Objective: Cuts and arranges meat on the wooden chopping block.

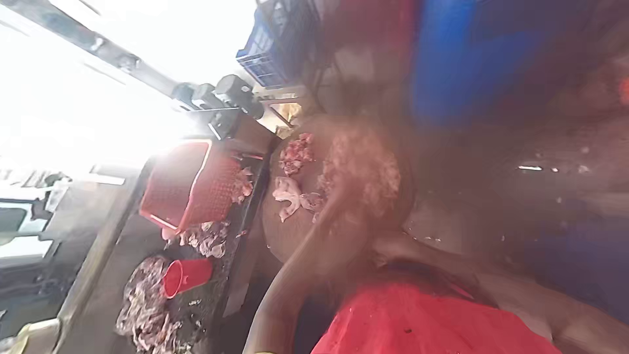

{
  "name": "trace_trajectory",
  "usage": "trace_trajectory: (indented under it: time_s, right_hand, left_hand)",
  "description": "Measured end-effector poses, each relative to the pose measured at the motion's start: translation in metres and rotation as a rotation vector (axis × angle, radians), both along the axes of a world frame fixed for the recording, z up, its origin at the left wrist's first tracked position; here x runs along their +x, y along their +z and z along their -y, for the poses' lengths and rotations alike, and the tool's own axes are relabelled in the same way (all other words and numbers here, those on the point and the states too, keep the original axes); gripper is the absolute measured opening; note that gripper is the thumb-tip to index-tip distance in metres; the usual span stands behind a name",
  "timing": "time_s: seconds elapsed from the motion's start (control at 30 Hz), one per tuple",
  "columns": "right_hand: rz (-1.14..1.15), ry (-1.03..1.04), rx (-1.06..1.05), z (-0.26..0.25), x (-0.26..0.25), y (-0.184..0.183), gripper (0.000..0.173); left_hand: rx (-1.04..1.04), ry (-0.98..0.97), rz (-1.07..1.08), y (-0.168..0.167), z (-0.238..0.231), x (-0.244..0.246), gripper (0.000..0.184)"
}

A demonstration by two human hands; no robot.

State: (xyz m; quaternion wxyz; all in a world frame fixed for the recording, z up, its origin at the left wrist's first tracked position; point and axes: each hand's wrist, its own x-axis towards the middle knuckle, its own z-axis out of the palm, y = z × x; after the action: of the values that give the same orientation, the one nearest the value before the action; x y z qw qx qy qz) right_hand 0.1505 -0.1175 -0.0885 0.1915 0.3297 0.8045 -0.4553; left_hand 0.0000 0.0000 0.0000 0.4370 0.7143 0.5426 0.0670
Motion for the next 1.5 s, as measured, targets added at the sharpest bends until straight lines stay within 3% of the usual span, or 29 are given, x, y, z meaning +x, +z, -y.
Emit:
trace_trajectory:
  time_s: [0.1, 0.2, 0.3, 0.47, 0.57, 0.7, 0.83, 0.9, 0.97, 1.07, 1.1, 1.23, 1.3, 1.37, 1.43, 1.5]
  right_hand:
    - [0.076, 0.034, -0.032, 0.003, -0.001, -0.001, 0.045]
    - [0.065, 0.052, -0.013, 0.003, -0.009, 0.001, 0.037]
    - [0.064, 0.117, 0.015, -0.005, -0.021, 0.001, 0.039]
    - [-0.043, 0.094, -0.109, 0.002, -0.080, 0.017, 0.050]
    - [-0.118, -0.046, -0.235, 0.002, -0.112, 0.011, 0.053]
    - [-0.152, -0.401, -0.233, -0.001, -0.100, 0.001, 0.049]
    - [-0.175, -0.770, -0.130, -0.005, -0.070, -0.015, 0.047]
    - [-0.199, -0.883, -0.090, 0.000, -0.055, -0.023, 0.043]
    - [-0.255, -0.913, -0.089, 0.011, -0.042, -0.028, 0.041]
    - [-0.252, -0.879, -0.122, 0.024, -0.036, -0.020, 0.044]
    - [-0.231, -0.878, -0.113, 0.024, -0.038, -0.016, 0.046]
    - [-0.270, -0.775, 0.027, 0.008, -0.058, 0.026, 0.051]
    - [-0.445, -0.715, 0.069, 0.003, -0.075, 0.062, 0.056]
    - [-0.646, -0.626, 0.079, 0.000, -0.093, 0.093, 0.072]
    - [-0.742, -0.543, 0.179, 0.002, -0.108, 0.094, 0.082]
    - [-0.634, -0.486, 0.287, 0.011, -0.112, 0.060, 0.075]
  left_hand:
    - [0.099, 0.197, -0.356, -0.027, -0.018, -0.097, 0.041]
    - [0.083, 0.172, -0.487, -0.051, -0.012, -0.163, 0.052]
    - [0.136, 0.060, -0.503, -0.066, 0.009, -0.185, 0.064]
    - [0.212, 0.028, -0.507, -0.061, 0.025, -0.188, 0.044]
    - [0.158, 0.194, -0.357, -0.027, 0.041, -0.197, 0.047]
    - [0.055, 0.547, 0.106, 0.009, 0.073, -0.224, 0.048]
    - [-0.042, 0.893, 0.730, 0.008, 0.133, -0.248, 0.045]
    - [-0.018, 0.962, 0.852, -0.011, 0.160, -0.242, 0.047]
    - [0.009, 0.998, 0.754, -0.038, 0.177, -0.229, 0.045]
    - [-0.103, 0.951, 0.221, -0.087, 0.191, -0.213, 0.043]
    - [-0.136, 0.922, 0.135, -0.103, 0.196, -0.209, 0.043]
    - [-0.113, 0.914, 0.081, -0.121, 0.216, -0.199, 0.041]
    - [-0.116, 0.918, 0.073, -0.123, 0.221, -0.198, 0.044]
    - [-0.135, 0.920, 0.062, -0.122, 0.222, -0.197, 0.047]
    - [-0.150, 0.915, 0.067, -0.123, 0.220, -0.197, 0.046]
    - [-0.163, 0.930, 0.094, -0.123, 0.219, -0.195, 0.045]
